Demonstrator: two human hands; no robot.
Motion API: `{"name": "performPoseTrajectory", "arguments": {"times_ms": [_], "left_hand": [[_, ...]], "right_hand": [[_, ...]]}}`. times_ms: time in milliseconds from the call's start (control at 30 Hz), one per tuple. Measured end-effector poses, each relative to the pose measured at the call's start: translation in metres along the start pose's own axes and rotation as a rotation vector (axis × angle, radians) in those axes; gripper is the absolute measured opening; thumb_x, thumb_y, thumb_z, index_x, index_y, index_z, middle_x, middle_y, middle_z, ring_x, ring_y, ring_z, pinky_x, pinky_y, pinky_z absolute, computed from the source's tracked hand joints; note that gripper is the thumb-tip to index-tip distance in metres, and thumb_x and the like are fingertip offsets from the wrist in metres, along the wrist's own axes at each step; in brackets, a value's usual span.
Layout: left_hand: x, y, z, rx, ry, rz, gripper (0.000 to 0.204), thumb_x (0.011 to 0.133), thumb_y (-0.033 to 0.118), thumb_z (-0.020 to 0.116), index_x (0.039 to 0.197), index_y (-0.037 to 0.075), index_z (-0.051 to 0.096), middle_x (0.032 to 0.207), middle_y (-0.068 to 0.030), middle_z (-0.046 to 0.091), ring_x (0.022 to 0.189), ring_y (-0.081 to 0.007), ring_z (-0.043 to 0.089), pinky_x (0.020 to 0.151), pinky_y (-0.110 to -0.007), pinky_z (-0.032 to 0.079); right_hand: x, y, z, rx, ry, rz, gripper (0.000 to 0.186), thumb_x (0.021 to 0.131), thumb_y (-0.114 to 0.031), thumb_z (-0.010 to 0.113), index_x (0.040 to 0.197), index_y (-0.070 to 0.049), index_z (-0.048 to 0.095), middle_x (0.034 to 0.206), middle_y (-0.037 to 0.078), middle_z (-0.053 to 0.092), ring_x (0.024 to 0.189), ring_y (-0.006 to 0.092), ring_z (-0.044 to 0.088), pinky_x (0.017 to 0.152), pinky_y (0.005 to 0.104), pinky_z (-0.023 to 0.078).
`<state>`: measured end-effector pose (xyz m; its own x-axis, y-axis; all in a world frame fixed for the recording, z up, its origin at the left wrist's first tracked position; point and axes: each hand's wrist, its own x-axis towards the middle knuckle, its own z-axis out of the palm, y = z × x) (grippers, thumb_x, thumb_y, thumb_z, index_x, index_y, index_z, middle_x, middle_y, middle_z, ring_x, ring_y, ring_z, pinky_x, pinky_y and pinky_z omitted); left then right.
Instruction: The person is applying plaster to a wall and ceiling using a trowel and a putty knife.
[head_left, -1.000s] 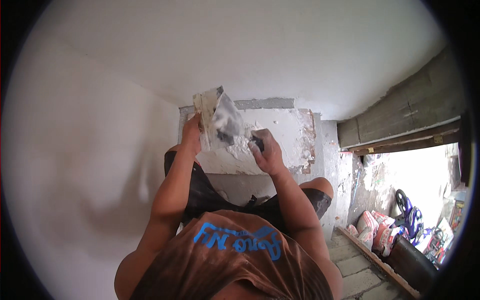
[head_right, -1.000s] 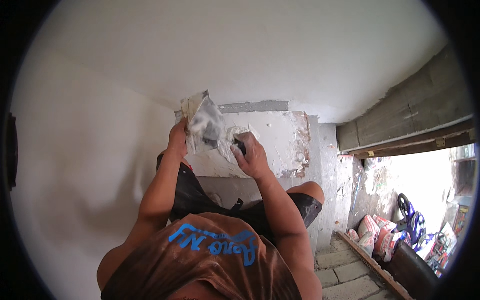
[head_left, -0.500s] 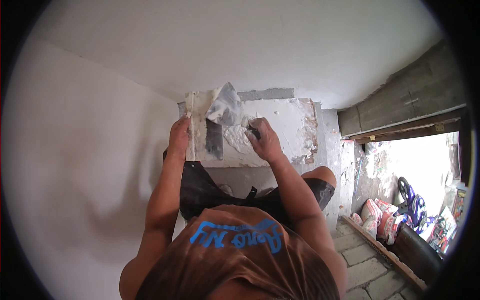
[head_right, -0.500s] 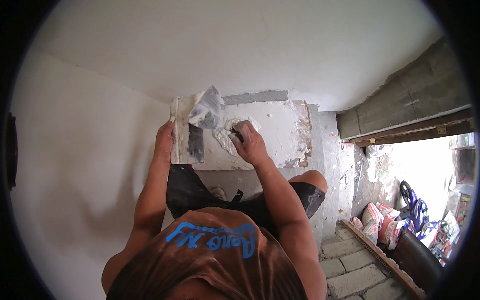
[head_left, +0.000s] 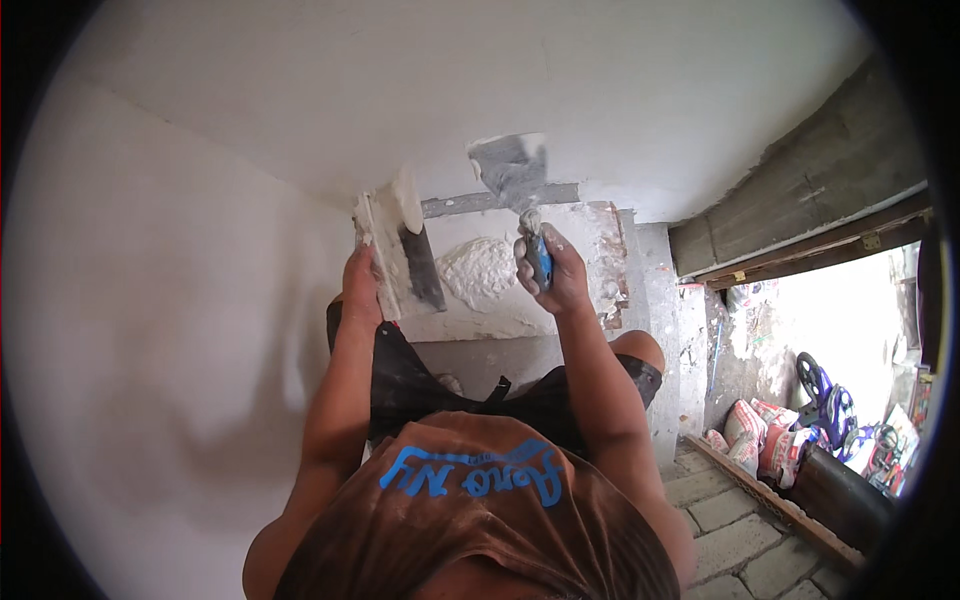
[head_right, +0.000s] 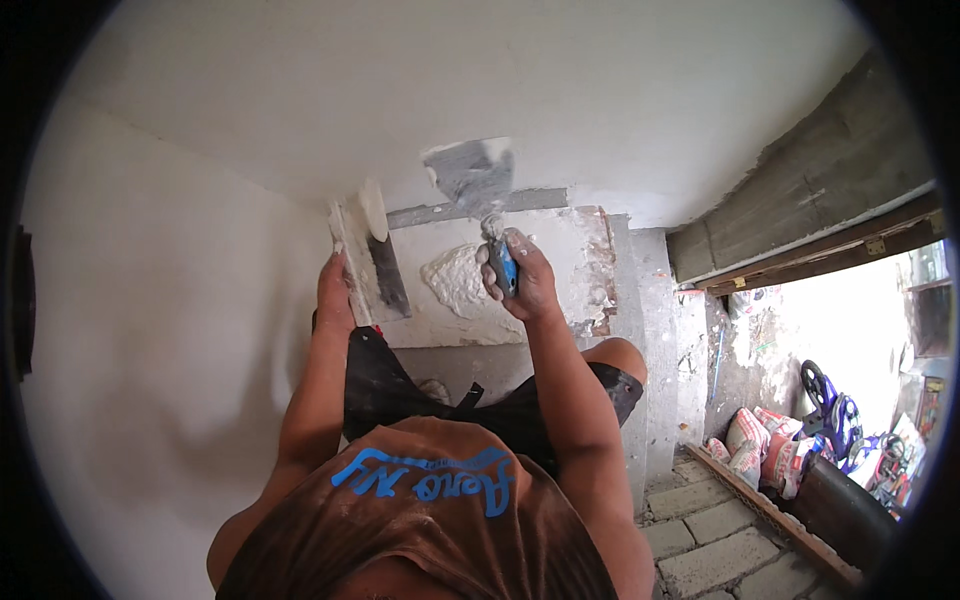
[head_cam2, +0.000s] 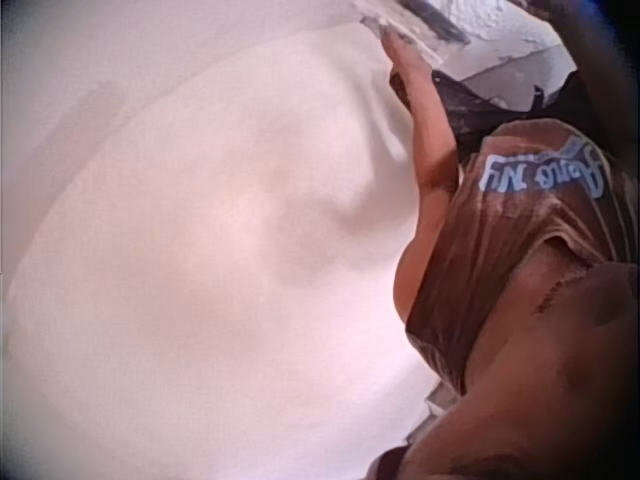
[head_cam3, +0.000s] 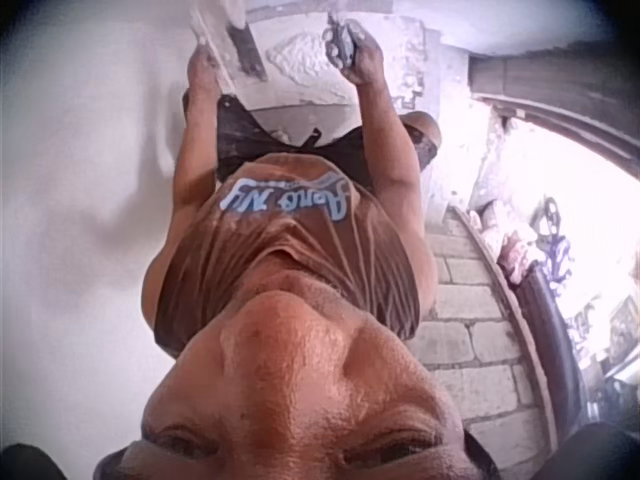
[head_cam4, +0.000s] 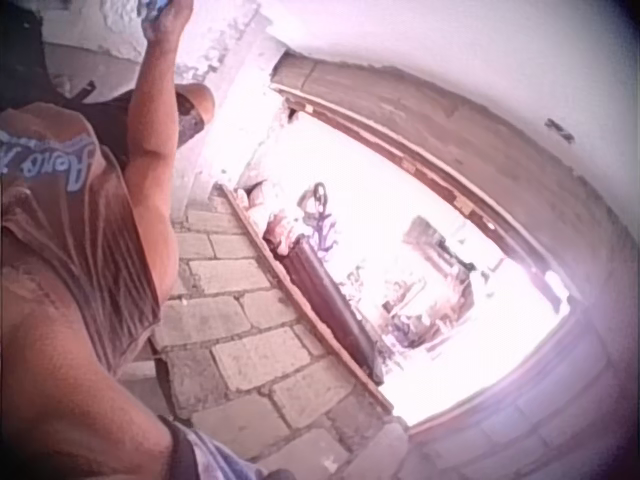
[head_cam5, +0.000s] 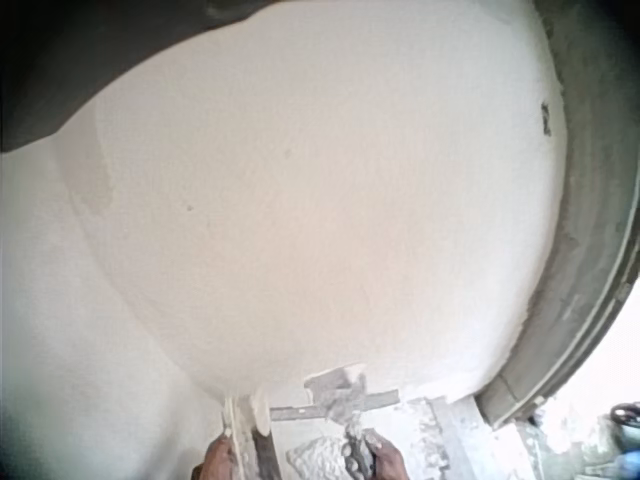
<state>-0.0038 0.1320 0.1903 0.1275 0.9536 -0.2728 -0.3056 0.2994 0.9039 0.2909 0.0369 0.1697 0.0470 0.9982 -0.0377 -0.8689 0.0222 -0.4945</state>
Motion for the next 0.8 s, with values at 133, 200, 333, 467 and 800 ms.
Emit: {"name": "performPoseTrajectory", "arguments": {"times_ms": [133,200,333,467,800], "left_hand": [[-0.004,-0.023,0.005,-0.109,-0.031,-0.046,0.039,0.1,0.029,0.05,0.129,0.004,0.056,0.118,-0.008,0.065,0.106,-0.0213,0.063,0.093,-0.037,0.052],[-0.007,-0.025,0.01,-0.142,-0.056,-0.045,0.038,0.1,0.029,0.051,0.129,0.004,0.056,0.12,-0.0078,0.064,0.106,-0.0212,0.063,0.094,-0.037,0.051],[-0.008,-0.024,0.014,-0.019,-0.15,0.037,0.04,0.099,0.023,0.052,0.134,0.003,0.053,0.124,-0.0062,0.062,0.11,-0.0187,0.061,0.096,-0.034,0.048],[-0.005,-0.024,0.015,0.123,-0.105,0.089,0.04,0.098,0.015,0.052,0.136,0.001,0.052,0.125,-0.0046,0.062,0.112,-0.0153,0.058,0.097,-0.031,0.046],[-0.003,-0.032,0.011,0.039,-0.068,0.083,0.038,0.098,0.013,0.05,0.133,-0.002,0.053,0.125,-0.0067,0.061,0.112,-0.0154,0.058,0.098,-0.03,0.045]], "right_hand": [[-0.008,0.003,0.002,0.137,-0.189,0.027,0.037,0.098,-0.035,0.055,0.115,-0.003,0.053,0.085,0.014,0.063,0.055,0.0162,0.056,0.042,0.0261,0.043],[-0.009,0.001,0.009,0.074,-0.088,-0.099,0.032,0.1,-0.031,0.052,0.116,-0.003,0.052,0.085,0.013,0.062,0.059,0.0158,0.057,0.047,0.0262,0.046],[-0.004,0.0,0.002,-0.529,0.249,-0.336,0.018,0.101,-0.017,0.055,0.114,-0.004,0.053,0.088,0.009,0.062,0.069,0.0114,0.058,0.056,0.0253,0.047],[0.0,0.006,-0.024,-1.142,0.263,-0.486,0.018,0.099,-0.013,0.058,0.112,-0.002,0.053,0.089,0.004,0.061,0.071,0.007,0.053,0.058,0.0239,0.045],[0.003,0.026,-0.008,-0.825,0.27,-0.214,0.02,0.097,-0.016,0.06,0.106,0.002,0.06,0.088,0.008,0.068,0.072,0.0121,0.061,0.066,0.0284,0.051]]}}
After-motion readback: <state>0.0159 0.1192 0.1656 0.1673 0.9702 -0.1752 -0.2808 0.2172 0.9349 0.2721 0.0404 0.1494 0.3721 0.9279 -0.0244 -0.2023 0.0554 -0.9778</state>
